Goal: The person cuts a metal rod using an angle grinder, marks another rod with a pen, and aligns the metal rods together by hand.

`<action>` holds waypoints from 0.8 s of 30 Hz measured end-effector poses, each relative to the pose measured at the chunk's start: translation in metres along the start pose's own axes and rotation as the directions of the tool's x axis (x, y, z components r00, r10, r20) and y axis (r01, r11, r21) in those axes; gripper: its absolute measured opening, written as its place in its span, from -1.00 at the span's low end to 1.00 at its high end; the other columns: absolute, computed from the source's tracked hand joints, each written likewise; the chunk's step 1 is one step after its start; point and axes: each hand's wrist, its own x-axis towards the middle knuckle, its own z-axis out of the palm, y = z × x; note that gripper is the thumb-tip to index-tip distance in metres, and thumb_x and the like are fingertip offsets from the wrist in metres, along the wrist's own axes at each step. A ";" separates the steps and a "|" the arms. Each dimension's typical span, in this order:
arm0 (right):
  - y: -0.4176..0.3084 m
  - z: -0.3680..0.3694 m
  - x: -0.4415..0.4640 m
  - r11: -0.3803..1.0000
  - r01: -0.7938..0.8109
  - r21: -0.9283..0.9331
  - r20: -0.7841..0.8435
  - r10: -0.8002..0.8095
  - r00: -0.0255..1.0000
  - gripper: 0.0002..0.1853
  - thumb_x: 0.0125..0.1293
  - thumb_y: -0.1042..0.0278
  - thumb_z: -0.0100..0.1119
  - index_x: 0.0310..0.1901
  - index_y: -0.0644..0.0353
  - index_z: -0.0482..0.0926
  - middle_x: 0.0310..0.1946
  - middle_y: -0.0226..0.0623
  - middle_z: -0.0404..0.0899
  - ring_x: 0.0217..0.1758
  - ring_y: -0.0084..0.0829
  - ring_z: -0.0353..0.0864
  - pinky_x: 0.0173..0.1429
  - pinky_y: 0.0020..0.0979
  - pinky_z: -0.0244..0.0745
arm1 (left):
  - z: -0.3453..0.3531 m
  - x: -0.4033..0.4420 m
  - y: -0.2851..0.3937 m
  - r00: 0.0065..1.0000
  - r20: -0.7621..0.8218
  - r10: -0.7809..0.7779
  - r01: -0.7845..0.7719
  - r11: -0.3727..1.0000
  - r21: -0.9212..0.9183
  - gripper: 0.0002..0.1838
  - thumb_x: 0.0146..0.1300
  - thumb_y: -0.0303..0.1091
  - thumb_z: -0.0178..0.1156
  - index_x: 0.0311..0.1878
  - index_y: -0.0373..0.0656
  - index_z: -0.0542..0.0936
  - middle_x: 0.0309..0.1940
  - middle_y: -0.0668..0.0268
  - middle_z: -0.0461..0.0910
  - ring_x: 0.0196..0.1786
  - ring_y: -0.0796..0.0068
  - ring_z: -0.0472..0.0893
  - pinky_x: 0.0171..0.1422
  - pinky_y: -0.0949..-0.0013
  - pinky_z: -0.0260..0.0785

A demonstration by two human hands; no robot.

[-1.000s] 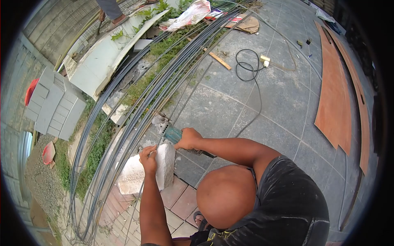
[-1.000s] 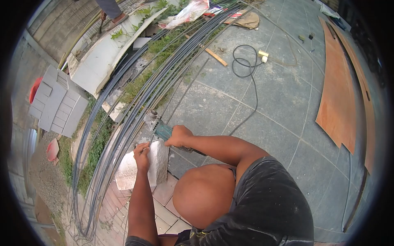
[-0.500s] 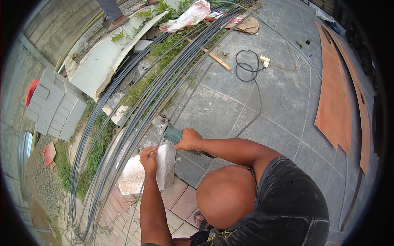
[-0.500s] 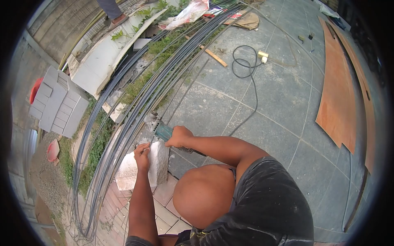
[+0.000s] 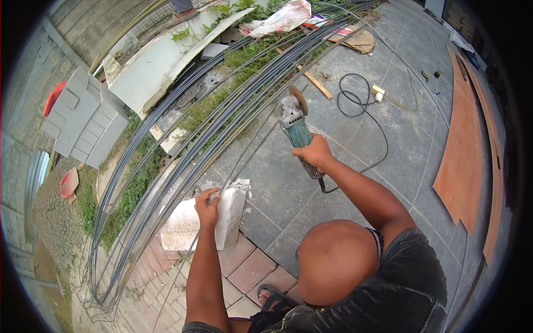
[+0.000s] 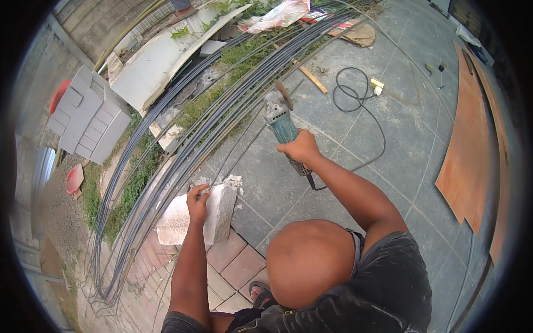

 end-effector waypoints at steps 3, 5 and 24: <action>0.034 -0.053 0.017 0.995 -0.037 0.092 -0.135 0.050 0.990 -0.52 -0.12 0.26 0.50 -0.16 0.37 0.65 -0.30 -0.11 0.72 -0.29 -0.31 0.73 -0.16 -0.30 0.60 | 0.005 0.010 0.011 0.992 -0.026 -0.120 0.118 0.991 -0.063 -0.68 0.13 -0.35 0.39 -0.01 -0.07 0.73 -0.04 0.30 0.69 0.07 0.24 0.51 0.23 0.21 0.32; 0.047 -0.083 0.016 0.989 -0.058 0.134 -0.213 0.086 0.973 -0.54 -0.11 0.29 0.49 -0.16 0.39 0.65 -0.32 -0.13 0.72 -0.32 -0.33 0.72 -0.18 -0.31 0.58 | 0.010 0.020 0.051 0.997 -0.069 0.033 -0.014 0.968 0.251 -0.57 0.16 -0.24 0.40 0.10 -0.13 0.63 0.02 0.22 0.64 0.08 0.17 0.50 0.22 0.18 0.30; 0.114 -0.160 0.001 0.899 -0.113 0.423 -0.282 0.249 0.927 -0.78 0.01 0.46 0.35 -0.34 0.36 0.54 -0.52 -0.20 0.59 -0.58 -0.29 0.63 -0.45 -0.30 0.56 | 0.287 0.192 0.219 0.944 0.316 0.099 -0.278 0.757 0.591 -0.34 0.43 -0.42 0.01 0.58 -0.09 0.16 0.21 0.07 0.47 0.30 0.08 0.44 0.44 0.08 0.21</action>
